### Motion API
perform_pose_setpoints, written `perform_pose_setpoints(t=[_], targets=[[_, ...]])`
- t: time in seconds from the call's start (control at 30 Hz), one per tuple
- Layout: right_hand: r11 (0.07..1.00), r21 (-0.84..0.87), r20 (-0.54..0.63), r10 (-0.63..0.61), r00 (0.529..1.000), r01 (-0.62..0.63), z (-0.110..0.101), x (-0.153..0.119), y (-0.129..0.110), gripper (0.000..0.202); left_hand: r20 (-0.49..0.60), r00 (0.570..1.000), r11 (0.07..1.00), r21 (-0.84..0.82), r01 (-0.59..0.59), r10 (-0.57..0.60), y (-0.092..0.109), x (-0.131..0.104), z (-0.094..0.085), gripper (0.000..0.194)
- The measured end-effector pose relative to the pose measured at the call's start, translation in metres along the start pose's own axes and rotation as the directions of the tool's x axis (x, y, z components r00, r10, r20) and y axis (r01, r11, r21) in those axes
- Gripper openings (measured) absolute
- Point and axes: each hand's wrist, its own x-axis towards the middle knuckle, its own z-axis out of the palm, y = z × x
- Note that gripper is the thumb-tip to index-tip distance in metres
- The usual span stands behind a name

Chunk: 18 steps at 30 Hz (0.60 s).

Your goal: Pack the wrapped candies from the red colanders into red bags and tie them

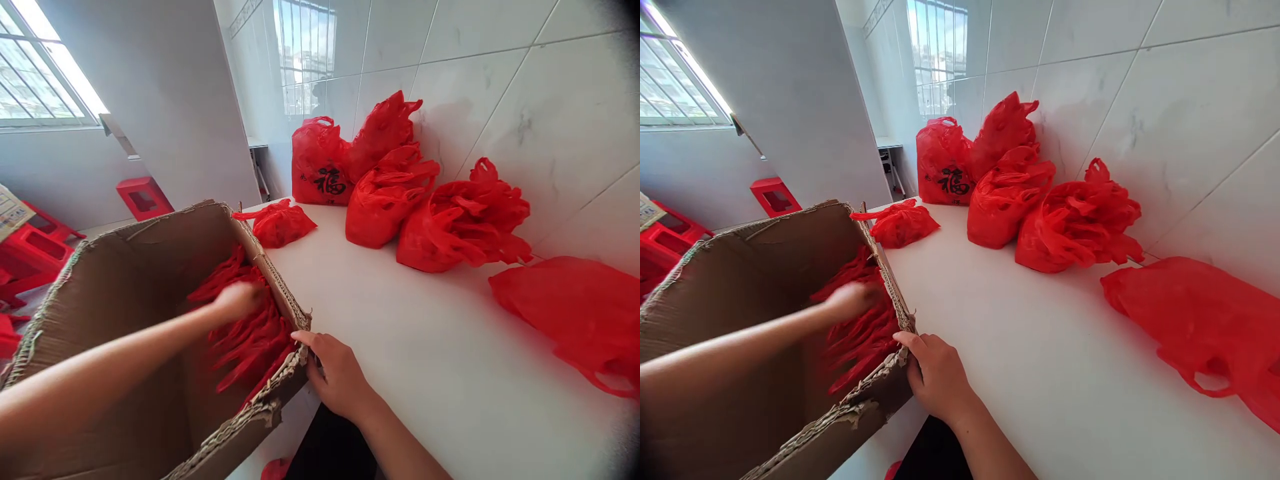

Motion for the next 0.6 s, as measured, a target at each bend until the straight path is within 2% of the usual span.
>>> perform_pose_setpoints(t=[0.07,0.13,0.2,0.27,0.33,0.4,0.5,0.6], targets=[[1.000,0.005,0.008,0.005,1.000,-0.005,0.000,0.000,0.000,0.051,-0.217,0.976,0.997,0.058,0.044,-0.031,0.007,0.032,-0.047,0.040],[1.000,0.009,0.011,0.010,1.000,-0.010,0.000,0.000,0.000,0.050,-0.395,0.919,0.995,0.082,0.061,-0.024,0.021,0.069,-0.087,0.046],[1.000,0.009,0.007,0.013,1.000,-0.013,0.001,0.000,0.001,0.048,-0.419,0.907,0.995,0.103,0.008,0.036,0.039,0.107,-0.107,0.046],[1.000,0.005,0.004,0.014,1.000,-0.014,0.000,-0.001,0.001,0.048,-0.351,0.932,0.991,0.124,-0.045,0.086,0.058,0.141,-0.105,0.046],[1.000,-0.002,0.005,0.014,1.000,-0.014,0.000,-0.001,0.001,0.048,-0.256,0.962,0.989,0.135,-0.063,0.096,0.071,0.168,-0.088,0.045],[1.000,-0.008,0.008,0.016,1.000,-0.016,0.001,-0.002,0.000,0.049,-0.160,0.983,0.989,0.135,-0.063,0.085,0.075,0.188,-0.069,0.041],[1.000,-0.015,0.015,0.019,1.000,-0.019,0.003,-0.001,0.000,0.051,-0.074,0.995,0.991,0.127,-0.052,0.061,0.066,0.201,-0.051,0.035],[1.000,-0.005,0.024,0.021,0.999,-0.021,0.003,0.001,0.001,0.052,-0.103,0.994,0.995,0.099,-0.008,0.019,0.048,0.199,-0.050,0.035]])
